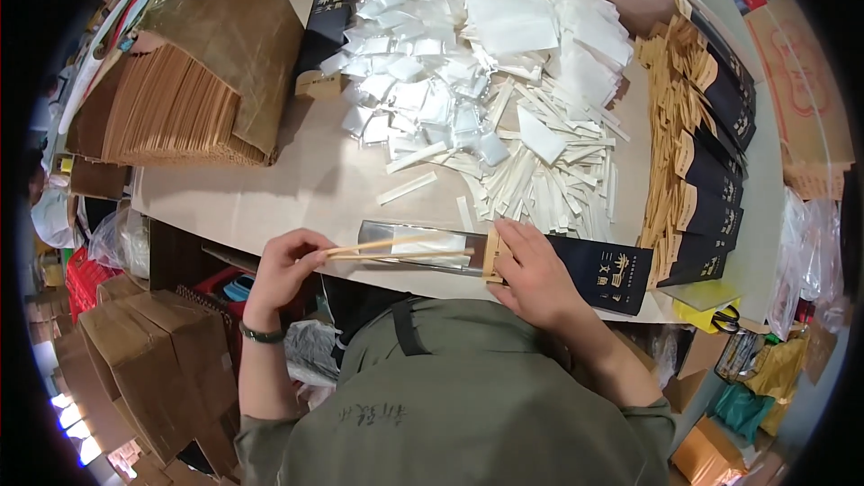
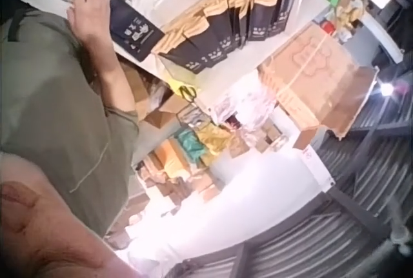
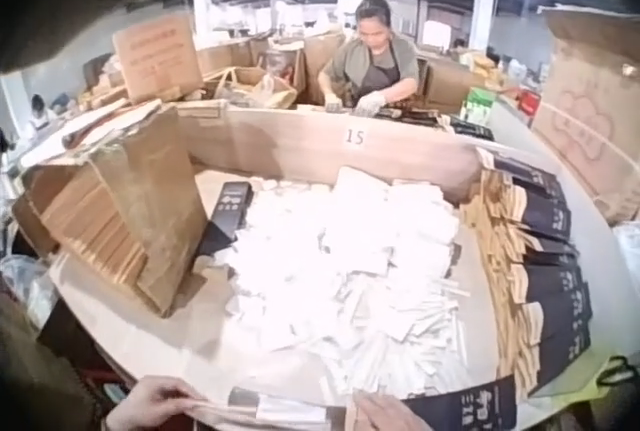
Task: Packaging disposable chopsticks into paper sleeves using a metal guide tray.
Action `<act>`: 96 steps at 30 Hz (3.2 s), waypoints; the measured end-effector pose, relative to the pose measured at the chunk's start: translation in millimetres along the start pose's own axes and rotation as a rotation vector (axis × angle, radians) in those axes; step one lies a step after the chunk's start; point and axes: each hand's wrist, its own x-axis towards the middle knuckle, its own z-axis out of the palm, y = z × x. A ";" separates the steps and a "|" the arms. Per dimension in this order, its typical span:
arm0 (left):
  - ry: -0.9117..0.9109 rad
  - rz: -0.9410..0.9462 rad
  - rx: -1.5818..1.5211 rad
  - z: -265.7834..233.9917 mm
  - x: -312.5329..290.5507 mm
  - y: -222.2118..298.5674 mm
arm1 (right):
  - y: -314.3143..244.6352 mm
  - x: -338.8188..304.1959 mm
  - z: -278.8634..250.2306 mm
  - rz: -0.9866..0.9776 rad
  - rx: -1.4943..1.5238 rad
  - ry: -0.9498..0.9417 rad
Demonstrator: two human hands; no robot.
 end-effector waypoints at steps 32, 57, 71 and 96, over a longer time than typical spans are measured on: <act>-0.075 0.149 0.576 105.7 38.3 58.3 | 98.6 -37.4 -142.6 0.228 -0.624 0.350; -0.360 0.341 0.892 108.8 32.5 57.8 | -21.6 27.1 38.1 0.368 0.143 0.029; -0.185 0.724 1.029 163.3 186.5 90.1 | 77.7 10.5 -46.1 0.131 -0.186 0.096; 0.633 0.350 0.317 49.9 29.3 3.9 | -26.9 71.5 44.7 0.064 0.058 -0.199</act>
